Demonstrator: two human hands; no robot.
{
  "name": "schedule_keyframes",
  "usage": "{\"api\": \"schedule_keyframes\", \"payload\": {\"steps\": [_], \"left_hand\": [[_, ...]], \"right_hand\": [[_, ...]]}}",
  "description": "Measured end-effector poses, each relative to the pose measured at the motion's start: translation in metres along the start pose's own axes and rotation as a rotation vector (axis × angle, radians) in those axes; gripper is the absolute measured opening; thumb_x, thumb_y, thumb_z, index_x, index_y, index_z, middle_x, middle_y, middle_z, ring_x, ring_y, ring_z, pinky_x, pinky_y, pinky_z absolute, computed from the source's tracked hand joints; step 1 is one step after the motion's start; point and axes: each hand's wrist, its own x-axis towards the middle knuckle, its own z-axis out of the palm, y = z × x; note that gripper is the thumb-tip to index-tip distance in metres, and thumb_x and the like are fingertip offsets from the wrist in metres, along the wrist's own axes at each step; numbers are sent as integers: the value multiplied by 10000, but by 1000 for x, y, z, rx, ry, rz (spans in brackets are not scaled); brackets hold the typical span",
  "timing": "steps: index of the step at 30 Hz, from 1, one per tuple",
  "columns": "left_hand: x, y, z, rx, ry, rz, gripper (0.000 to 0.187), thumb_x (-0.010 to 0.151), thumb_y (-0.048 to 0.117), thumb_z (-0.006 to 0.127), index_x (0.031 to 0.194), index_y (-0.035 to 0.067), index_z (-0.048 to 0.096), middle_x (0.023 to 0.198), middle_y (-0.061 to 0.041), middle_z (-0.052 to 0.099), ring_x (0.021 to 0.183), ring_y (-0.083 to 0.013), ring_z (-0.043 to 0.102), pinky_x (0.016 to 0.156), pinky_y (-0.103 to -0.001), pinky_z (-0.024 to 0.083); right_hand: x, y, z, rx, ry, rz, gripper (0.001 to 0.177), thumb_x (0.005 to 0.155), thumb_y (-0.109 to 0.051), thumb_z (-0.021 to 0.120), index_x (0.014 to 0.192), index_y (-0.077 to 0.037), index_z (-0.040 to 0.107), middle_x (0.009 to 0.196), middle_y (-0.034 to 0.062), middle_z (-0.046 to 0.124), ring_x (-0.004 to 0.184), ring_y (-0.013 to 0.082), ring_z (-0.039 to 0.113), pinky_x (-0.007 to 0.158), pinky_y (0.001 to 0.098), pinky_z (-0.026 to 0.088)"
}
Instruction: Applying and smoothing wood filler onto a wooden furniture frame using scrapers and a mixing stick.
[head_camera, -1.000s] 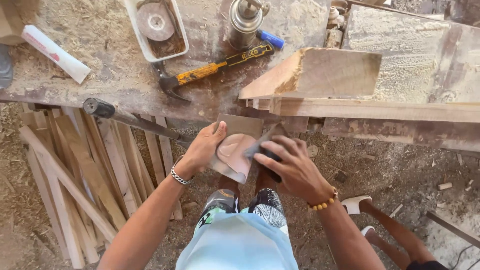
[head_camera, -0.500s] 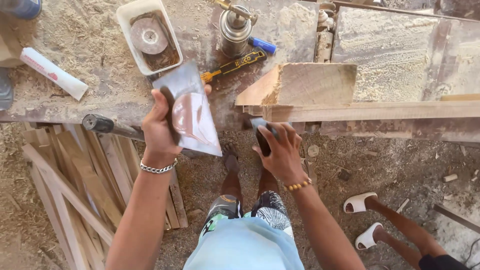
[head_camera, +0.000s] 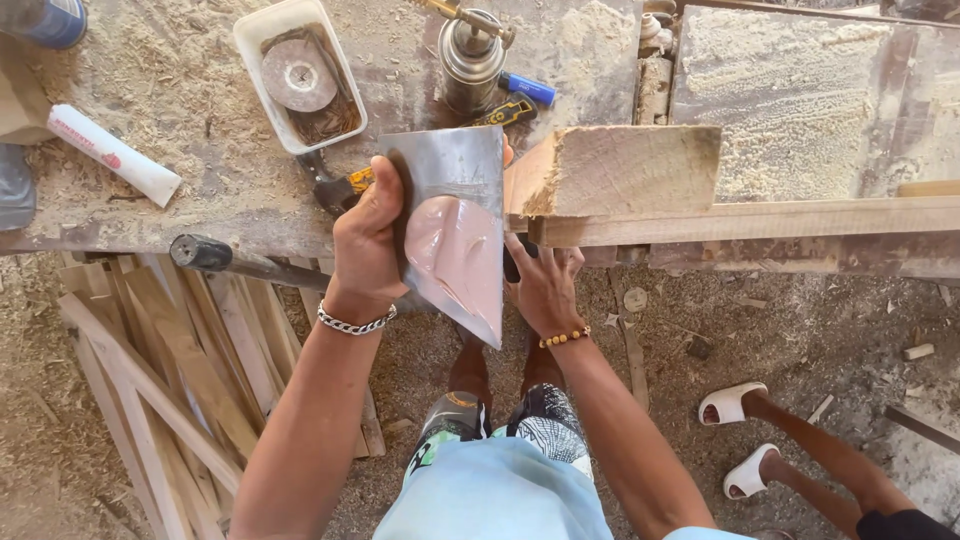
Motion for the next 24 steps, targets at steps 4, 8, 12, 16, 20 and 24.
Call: {"api": "schedule_keyframes", "payload": {"steps": [4, 8, 12, 16, 20, 24], "left_hand": [[0, -1, 0, 6, 23, -2, 795, 1094, 518, 414, 1569, -116, 345, 1550, -261, 489, 1392, -353, 556, 1182, -479, 480], [1, -1, 6, -12, -12, 14, 802, 1090, 527, 411, 1582, -103, 348, 1568, -233, 493, 1420, -326, 546, 1211, -456, 466], [-2, -4, -1, -1, 26, 7, 799, 1093, 532, 407, 1577, -100, 346, 1549, -229, 497, 1400, -334, 548, 1183, -472, 473], [2, -3, 0, -40, 21, -5, 799, 1079, 531, 397, 1568, -100, 346, 1550, -227, 496, 1404, -331, 551, 1195, -467, 473], [-4, -7, -7, -39, -3, -1, 787, 1109, 528, 385, 1577, -104, 361, 1512, -259, 534, 1333, -351, 595, 1121, -485, 518], [-5, -9, -10, -57, 49, -32, 789, 1091, 527, 387, 1574, -95, 345, 1506, -249, 527, 1329, -352, 598, 1123, -487, 525]], "right_hand": [[0, -3, -8, -5, -31, 2, 812, 717, -307, 897, 1444, -253, 540, 1356, 73, 412, 1313, 284, 354, 1022, 597, 315], [6, -8, -37, 36, -116, 21, 730, 786, -317, 845, 1446, -272, 536, 1212, 51, 475, 1195, 235, 416, 1020, 577, 314], [9, -17, -64, 64, -199, 63, 667, 812, -331, 812, 1413, -304, 522, 1162, 52, 514, 1158, 241, 431, 997, 561, 314], [10, -17, -61, 83, -120, 42, 683, 807, -326, 829, 1413, -282, 518, 1166, 62, 515, 1159, 257, 427, 988, 546, 314], [3, -5, -22, 78, -23, -18, 745, 705, -277, 853, 1386, -199, 562, 1191, 70, 516, 1178, 246, 436, 998, 573, 302], [9, -5, -16, 63, -65, -2, 709, 719, -242, 853, 1367, -175, 574, 1139, 60, 526, 1121, 221, 460, 987, 562, 311]]}}
